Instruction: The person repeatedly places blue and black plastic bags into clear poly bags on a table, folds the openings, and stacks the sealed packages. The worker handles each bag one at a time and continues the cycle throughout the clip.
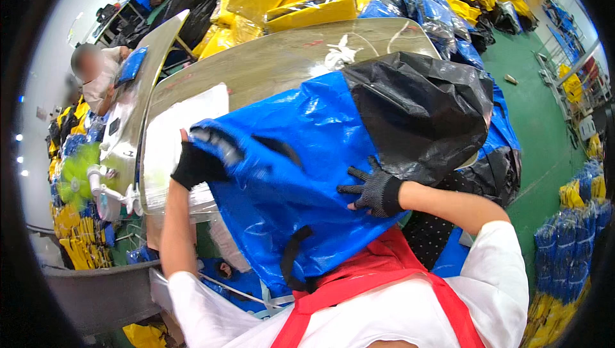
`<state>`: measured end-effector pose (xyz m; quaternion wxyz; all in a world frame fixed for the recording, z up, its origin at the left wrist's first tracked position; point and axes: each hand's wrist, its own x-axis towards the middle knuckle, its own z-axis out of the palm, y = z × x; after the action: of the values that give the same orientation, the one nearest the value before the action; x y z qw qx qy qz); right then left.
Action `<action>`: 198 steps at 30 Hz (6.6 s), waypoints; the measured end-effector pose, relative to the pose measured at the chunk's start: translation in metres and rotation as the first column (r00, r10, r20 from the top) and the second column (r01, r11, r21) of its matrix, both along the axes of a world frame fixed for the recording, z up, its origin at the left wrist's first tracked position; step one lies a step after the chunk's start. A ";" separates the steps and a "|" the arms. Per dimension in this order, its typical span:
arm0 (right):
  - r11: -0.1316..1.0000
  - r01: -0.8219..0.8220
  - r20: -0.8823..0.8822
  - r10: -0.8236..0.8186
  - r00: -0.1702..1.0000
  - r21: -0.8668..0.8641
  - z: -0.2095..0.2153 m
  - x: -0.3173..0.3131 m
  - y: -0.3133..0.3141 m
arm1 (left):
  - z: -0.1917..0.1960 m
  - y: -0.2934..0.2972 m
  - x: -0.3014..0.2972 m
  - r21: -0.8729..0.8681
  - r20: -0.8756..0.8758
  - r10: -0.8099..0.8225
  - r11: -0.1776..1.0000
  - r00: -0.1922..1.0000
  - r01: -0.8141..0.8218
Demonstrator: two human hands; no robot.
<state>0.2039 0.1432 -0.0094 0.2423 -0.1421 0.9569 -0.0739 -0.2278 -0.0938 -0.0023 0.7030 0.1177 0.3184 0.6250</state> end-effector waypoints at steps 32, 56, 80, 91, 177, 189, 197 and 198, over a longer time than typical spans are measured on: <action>0.380 0.899 -0.734 -0.543 0.407 0.218 -0.024 0.020 0.291 | -0.082 -0.006 0.005 0.174 -0.870 0.439 0.699 0.224 -0.694; 0.754 0.639 -0.821 -0.456 0.344 -0.150 -0.007 0.170 0.096 | 0.004 0.246 0.235 -0.256 -0.867 -0.093 0.926 -0.490 0.277; 0.622 0.764 0.494 -0.618 0.612 -0.168 -0.011 -0.043 0.272 | 0.013 0.018 0.053 -0.504 -0.842 -0.341 0.774 -0.418 0.384; 0.547 0.753 -0.114 -0.777 0.619 0.366 0.026 -0.047 0.177 | -0.039 -0.069 0.084 0.165 -0.959 0.284 0.579 0.008 -0.799; 0.692 0.714 -0.599 -0.617 0.511 -0.104 0.036 -0.059 -0.044 | -0.028 0.111 0.210 0.172 -0.690 0.243 0.970 -0.682 0.171; 0.580 0.803 -0.574 -0.707 0.414 -0.135 -0.036 -0.104 -0.046 | -0.067 0.082 0.171 0.393 -0.773 0.277 0.915 -0.571 -0.087; 0.694 0.592 -0.585 -0.698 0.413 -0.410 -0.008 -0.139 -0.084 | -0.053 -0.095 0.023 -0.330 -0.900 -0.075 0.763 0.430 -0.557; 0.687 0.667 -0.545 -0.690 0.476 -0.288 -0.004 -0.148 -0.090 | -0.048 -0.100 0.023 -0.364 -0.833 -0.040 0.791 0.553 -0.491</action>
<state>0.0557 0.0529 -0.0132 -0.1351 0.2276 0.9555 -0.1302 -0.2050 -0.1933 -0.0505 0.3894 0.1315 0.7823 0.4681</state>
